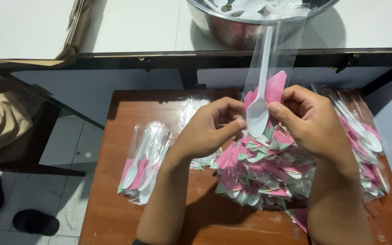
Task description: The person picks up plastic spoons from a metal bowl and inserts them one by one into plastic sleeves containing decorative paper.
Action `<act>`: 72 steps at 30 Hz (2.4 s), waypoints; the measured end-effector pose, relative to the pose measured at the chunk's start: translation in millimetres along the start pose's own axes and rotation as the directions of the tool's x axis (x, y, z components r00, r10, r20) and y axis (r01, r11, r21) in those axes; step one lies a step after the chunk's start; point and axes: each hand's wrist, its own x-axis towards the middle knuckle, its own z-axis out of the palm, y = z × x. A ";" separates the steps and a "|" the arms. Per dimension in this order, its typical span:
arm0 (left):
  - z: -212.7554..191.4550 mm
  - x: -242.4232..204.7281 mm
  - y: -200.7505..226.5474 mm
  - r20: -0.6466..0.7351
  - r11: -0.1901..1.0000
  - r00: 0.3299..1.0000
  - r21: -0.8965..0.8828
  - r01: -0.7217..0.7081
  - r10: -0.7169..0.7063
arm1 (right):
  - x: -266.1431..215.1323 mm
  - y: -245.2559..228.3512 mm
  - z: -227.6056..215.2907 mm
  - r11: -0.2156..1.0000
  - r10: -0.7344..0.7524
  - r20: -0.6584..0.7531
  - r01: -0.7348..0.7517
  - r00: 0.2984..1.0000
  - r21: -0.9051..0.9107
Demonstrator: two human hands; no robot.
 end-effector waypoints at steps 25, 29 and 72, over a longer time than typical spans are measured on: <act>11.3 7.1 -12.4 -0.226 0.863 0.875 0.389 -0.321 0.427 | -3.4 -17.9 14.7 0.992 -0.006 -0.011 0.005 1.000 -0.129; 9.4 4.8 -14.3 -0.188 0.855 0.857 0.316 -0.411 0.481 | -2.4 -13.0 27.6 0.996 -0.050 0.006 0.050 0.999 0.069; 8.8 2.5 -7.9 -0.265 0.897 0.874 0.296 -0.328 0.407 | 4.8 13.6 25.6 0.971 -0.111 -0.074 0.124 0.991 0.206</act>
